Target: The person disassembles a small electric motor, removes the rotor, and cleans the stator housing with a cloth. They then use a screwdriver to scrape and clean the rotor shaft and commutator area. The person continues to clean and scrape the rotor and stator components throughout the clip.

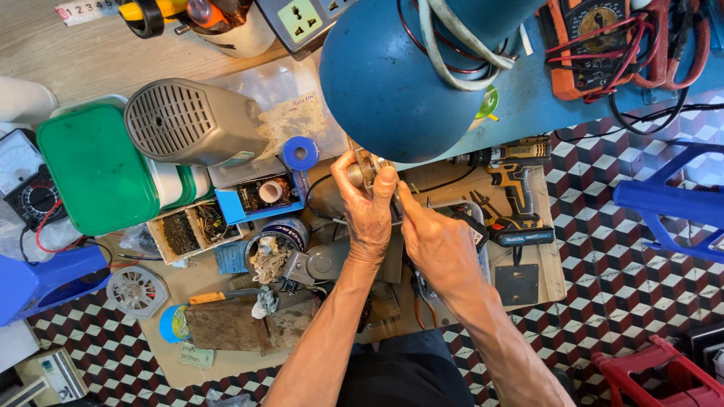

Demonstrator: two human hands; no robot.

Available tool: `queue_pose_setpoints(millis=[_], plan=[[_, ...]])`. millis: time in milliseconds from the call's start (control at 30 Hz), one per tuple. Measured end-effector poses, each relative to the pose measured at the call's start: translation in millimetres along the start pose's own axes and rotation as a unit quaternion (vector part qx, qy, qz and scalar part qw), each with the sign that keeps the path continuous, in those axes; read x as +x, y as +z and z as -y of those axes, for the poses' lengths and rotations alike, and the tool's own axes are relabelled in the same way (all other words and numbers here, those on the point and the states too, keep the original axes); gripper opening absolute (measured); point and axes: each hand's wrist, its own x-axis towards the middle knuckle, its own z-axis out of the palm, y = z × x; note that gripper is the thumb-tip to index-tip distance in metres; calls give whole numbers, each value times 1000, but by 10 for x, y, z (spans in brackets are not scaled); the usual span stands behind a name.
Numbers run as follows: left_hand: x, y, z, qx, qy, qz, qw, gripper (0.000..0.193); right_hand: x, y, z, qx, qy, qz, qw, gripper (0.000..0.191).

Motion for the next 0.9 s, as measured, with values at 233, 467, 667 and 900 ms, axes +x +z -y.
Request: queue_pose_setpoints(millis=[233, 467, 667, 900], plan=[[-23, -7, 43, -33, 19, 12, 999, 66, -24, 45, -24, -19, -25, -28, 999, 51], [-22, -19, 38, 20, 3, -20, 1000, 66, -28, 40, -39, -10, -38, -46, 998, 54], [11, 16, 11, -16, -13, -31, 999, 60, -48, 126, -158, -17, -39, -40, 998, 53], [138, 1, -43, -16, -61, -71, 995, 51, -136, 208, -371, -7, -76, -58, 995, 60]])
